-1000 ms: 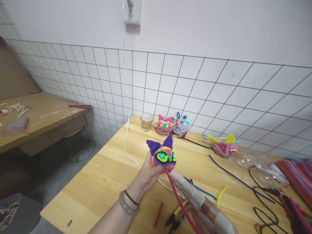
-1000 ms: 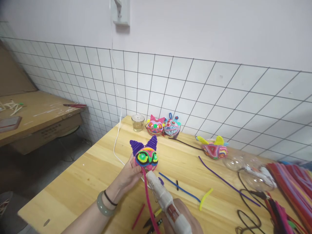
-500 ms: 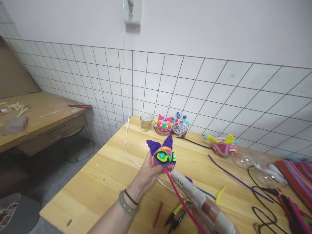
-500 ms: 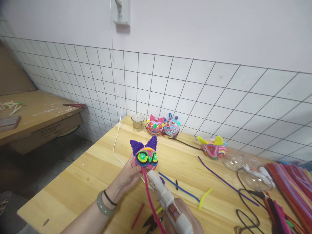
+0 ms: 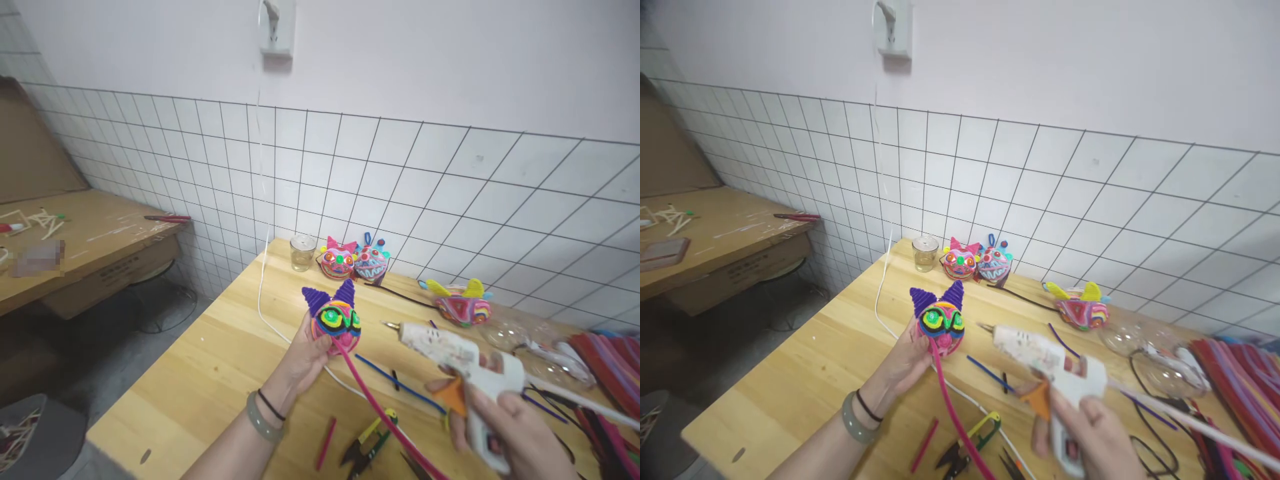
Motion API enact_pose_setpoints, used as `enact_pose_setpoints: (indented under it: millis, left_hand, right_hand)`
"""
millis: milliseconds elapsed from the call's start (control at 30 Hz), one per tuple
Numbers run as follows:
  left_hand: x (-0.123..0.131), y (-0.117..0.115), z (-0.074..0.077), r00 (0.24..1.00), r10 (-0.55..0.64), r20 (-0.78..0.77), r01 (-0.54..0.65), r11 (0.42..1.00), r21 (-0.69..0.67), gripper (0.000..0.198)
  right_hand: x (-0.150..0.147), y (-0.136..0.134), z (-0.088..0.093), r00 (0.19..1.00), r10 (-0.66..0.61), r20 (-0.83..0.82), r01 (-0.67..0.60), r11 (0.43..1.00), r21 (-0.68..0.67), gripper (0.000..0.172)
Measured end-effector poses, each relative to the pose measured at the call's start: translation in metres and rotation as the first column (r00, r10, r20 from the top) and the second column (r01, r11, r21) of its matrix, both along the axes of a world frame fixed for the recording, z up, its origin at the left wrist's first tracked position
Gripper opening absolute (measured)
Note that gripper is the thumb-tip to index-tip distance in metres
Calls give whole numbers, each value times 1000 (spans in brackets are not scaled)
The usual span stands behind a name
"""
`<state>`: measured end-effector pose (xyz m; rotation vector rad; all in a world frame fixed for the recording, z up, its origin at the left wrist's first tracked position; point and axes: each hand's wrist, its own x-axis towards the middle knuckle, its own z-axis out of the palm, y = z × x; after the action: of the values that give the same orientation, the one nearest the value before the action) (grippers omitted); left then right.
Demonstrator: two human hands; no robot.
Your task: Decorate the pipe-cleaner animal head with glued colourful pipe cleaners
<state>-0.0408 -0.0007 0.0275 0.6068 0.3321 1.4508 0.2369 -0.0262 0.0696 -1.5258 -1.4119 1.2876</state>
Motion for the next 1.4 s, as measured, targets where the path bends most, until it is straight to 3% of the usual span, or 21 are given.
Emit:
enact_pose_setpoints:
  millis: [100, 167, 300, 400, 533, 633, 667, 733, 800, 867, 933, 1000, 1100, 1267, 1400]
  left_hand:
    - [0, 1, 0, 1000, 3, 16, -3, 1000, -2, 66]
    - [0, 2, -3, 1000, 7, 12, -7, 1000, -2, 66]
    - [-1, 3, -10, 1000, 20, -16, -21, 999, -34, 71]
    - [-2, 3, -11, 999, 21, -32, -22, 999, -35, 71]
    - [-1, 1, -6, 999, 8, -54, -9, 1000, -23, 71]
    - [2, -1, -3, 996, -16, -89, 14, 1000, -22, 68]
    - [3, -1, -2, 995, -19, -98, 17, 1000, -24, 67]
    - [4, -2, -2, 994, -22, -111, 19, 999, -28, 66]
    - [5, -2, -3, 991, -27, -133, 24, 999, -27, 67]
    - [5, -3, -4, 987, -25, -161, 20, 999, -28, 65]
    - [6, -4, -3, 985, -5, -174, 0, 1000, -31, 60]
    - [7, -5, -2, 985, 8, -173, -14, 999, -34, 56]
    - [9, -6, -1, 983, 13, -184, -19, 999, -29, 57]
    - [9, -6, -4, 977, 7, -213, -8, 1000, -6, 56]
    - [9, -7, -4, 972, -2, -234, 2, 1000, 0, 55]
  right_hand:
    - [9, 43, 2, 979, -81, -185, 68, 995, -74, 39]
    - [9, 65, -7, 969, -174, -173, 158, 982, -103, 35]
    - [6, 87, -38, 983, -145, 110, 148, 989, -24, 41]
    - [11, 96, -51, 886, -93, 453, 55, 994, 97, 49]
    - [21, 106, -41, 636, -165, 754, -33, 970, 241, 48]
    - [3, 94, -23, 634, -140, 760, -150, 942, 299, 22]
    - [-9, 84, -17, 663, -91, 743, -242, 913, 328, 13]
    - [-40, 59, -7, 759, 89, 645, -491, 727, 479, 16]
    - [-72, 33, 1, 781, 187, 596, -578, 579, 576, 12]
    - [-96, 15, 5, 805, 204, 557, -577, 484, 658, 18]
    - [-109, 7, 7, 847, 165, 505, -519, 461, 720, 14]
    - [-112, 8, 7, 881, 120, 457, -454, 482, 749, 10]
    - [-108, 15, 4, 880, 102, 464, -453, 475, 754, 11]
    - [-102, 22, 2, 846, 48, 531, -519, 304, 799, 19]
    - [-99, 24, 4, 837, 25, 546, -534, 258, 805, 19]
